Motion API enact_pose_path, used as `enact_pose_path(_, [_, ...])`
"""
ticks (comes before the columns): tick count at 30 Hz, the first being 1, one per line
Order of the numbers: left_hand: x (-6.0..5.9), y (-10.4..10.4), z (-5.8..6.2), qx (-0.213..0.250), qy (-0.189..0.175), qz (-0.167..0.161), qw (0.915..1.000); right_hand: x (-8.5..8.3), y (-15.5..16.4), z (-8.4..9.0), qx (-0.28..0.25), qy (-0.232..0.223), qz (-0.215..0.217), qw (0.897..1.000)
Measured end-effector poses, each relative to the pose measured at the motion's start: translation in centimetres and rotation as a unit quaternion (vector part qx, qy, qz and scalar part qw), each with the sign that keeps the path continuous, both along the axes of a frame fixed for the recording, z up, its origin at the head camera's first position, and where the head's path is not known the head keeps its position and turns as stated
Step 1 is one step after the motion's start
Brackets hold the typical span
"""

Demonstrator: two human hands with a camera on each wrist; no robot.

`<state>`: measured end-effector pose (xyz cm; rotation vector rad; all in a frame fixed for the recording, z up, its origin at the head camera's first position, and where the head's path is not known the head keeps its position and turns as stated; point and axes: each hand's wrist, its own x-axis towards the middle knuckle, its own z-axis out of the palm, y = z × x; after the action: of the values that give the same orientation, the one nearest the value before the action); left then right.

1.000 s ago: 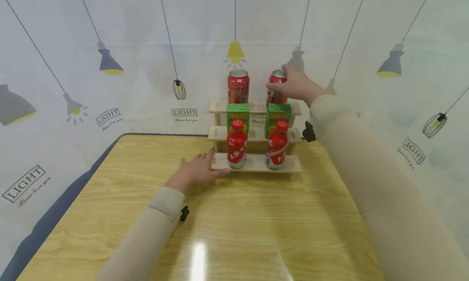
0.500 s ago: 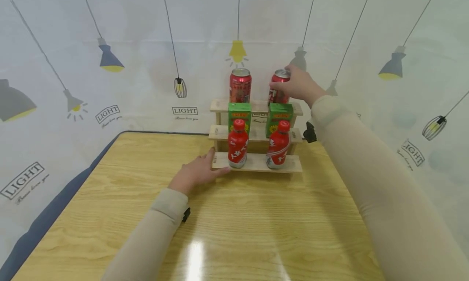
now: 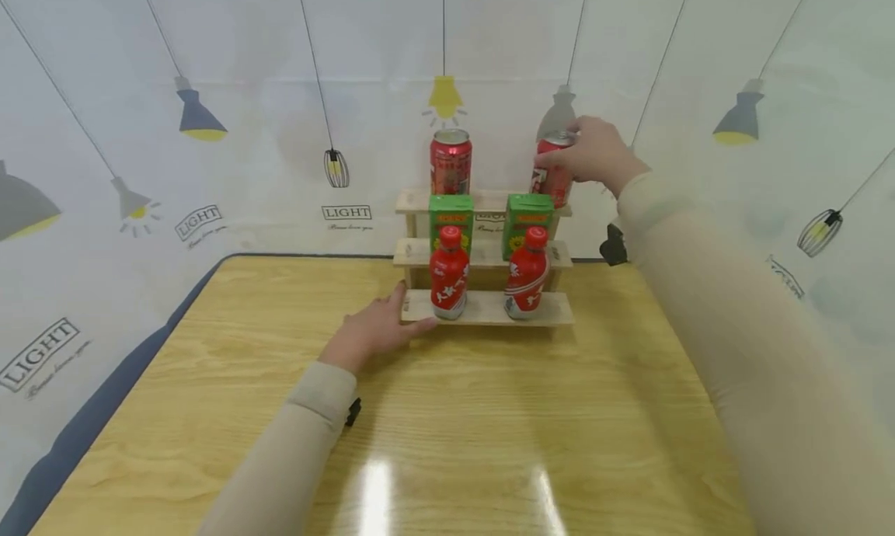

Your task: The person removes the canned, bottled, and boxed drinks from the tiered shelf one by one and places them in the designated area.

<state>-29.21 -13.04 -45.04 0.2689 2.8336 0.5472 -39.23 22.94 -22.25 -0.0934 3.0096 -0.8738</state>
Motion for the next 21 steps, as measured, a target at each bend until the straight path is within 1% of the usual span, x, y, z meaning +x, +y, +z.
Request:
enact_pose_path(3, [0.1,-0.6,0.1,-0.003,-0.001,0.007,1.0,0.5,2.2,0.4,-0.011,-0.001,-0.011,1.0])
enact_pose_path(5, [0.1,-1.1,0.1,-0.004,-0.001,0.007,1.0,0.7,4.0,0.4,-0.016,0.002,-0.02,1.0])
enact_pose_path(7, [0.2,-1.5,0.2,-0.004,-0.003,0.009,1.0,0.9,6.1,0.0,-0.019,0.007,-0.03,0.999])
enact_pose_path(10, [0.3,-2.0,0.2,-0.005,-0.004,0.01,0.9999,1.1,9.1,-1.1,-0.016,0.005,-0.041,0.999])
enact_pose_path(12, [0.4,-2.3,0.2,-0.005,-0.005,0.013,0.9999,1.3,11.0,-2.2,-0.009,0.001,-0.048,0.999])
enact_pose_path(15, [0.5,-2.6,0.2,-0.006,-0.007,0.012,0.9999,1.7,13.7,-4.6,0.002,-0.006,-0.056,0.998])
enact_pose_path(21, [0.7,-2.7,0.5,-0.002,-0.012,0.003,0.9999,3.0,17.1,-9.5,0.01,0.005,-0.074,0.997])
